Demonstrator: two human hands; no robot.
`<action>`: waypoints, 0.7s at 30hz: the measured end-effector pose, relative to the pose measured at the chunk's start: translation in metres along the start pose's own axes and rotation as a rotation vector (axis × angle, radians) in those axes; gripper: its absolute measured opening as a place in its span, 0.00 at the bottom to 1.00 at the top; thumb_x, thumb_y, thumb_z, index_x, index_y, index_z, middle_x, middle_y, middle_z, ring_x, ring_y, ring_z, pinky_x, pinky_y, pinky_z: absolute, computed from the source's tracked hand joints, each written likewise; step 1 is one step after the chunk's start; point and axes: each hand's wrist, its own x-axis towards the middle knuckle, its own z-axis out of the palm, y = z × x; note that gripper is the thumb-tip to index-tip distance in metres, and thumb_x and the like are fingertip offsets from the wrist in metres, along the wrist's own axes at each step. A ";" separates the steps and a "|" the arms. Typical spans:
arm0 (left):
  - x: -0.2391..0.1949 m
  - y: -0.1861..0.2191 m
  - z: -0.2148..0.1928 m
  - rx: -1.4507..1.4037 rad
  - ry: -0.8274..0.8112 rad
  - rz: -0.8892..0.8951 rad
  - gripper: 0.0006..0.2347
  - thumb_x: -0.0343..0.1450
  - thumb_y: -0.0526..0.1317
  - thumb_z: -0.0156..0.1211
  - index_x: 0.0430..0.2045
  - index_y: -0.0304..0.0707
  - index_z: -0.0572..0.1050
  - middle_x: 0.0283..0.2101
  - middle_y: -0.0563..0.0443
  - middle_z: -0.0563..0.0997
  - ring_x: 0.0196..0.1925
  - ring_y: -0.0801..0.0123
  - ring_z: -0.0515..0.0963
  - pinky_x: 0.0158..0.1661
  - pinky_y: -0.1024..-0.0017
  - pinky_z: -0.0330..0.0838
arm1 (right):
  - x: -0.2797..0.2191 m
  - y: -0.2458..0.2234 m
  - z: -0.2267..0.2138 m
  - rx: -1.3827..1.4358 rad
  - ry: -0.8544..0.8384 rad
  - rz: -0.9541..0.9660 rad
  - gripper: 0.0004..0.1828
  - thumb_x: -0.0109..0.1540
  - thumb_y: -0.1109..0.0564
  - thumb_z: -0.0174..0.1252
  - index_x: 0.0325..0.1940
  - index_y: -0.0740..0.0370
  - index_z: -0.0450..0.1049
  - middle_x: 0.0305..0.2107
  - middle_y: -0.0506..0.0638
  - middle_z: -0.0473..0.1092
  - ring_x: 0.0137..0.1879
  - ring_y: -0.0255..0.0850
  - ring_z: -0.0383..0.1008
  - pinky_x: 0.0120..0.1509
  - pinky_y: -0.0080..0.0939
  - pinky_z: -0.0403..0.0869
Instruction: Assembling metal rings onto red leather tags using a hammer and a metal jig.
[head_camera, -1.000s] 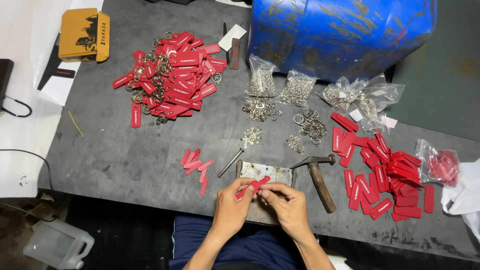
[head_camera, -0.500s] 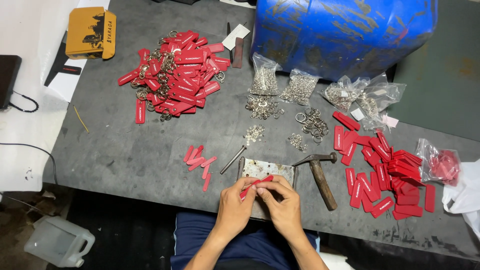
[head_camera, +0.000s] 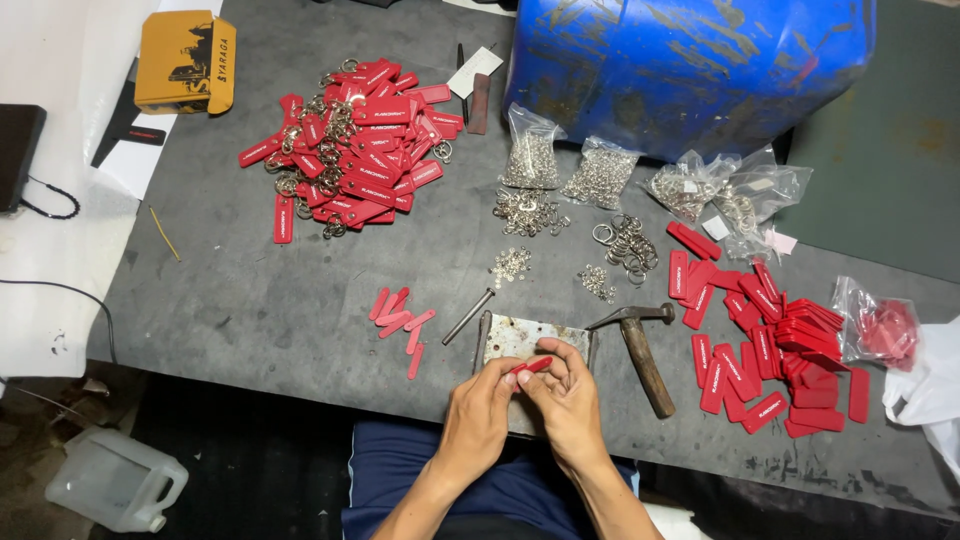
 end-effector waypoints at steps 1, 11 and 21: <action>0.000 -0.001 0.001 0.000 0.000 -0.001 0.11 0.78 0.40 0.42 0.45 0.39 0.75 0.40 0.47 0.86 0.38 0.57 0.85 0.40 0.65 0.74 | 0.000 0.002 0.001 -0.001 0.000 0.001 0.25 0.59 0.70 0.63 0.60 0.67 0.67 0.34 0.55 0.77 0.39 0.38 0.77 0.48 0.35 0.76; 0.005 0.006 -0.008 -0.033 -0.077 -0.172 0.10 0.76 0.40 0.47 0.48 0.43 0.74 0.39 0.49 0.85 0.39 0.61 0.84 0.42 0.68 0.74 | -0.002 -0.026 0.000 -0.071 0.002 0.035 0.08 0.65 0.61 0.60 0.32 0.68 0.77 0.21 0.54 0.72 0.30 0.39 0.71 0.42 0.38 0.73; 0.008 0.007 -0.008 0.285 0.055 0.406 0.05 0.75 0.32 0.55 0.40 0.34 0.78 0.40 0.47 0.85 0.38 0.58 0.84 0.40 0.64 0.73 | 0.003 -0.027 -0.009 -0.031 0.033 0.102 0.08 0.64 0.61 0.61 0.31 0.68 0.75 0.24 0.57 0.74 0.29 0.39 0.71 0.37 0.37 0.72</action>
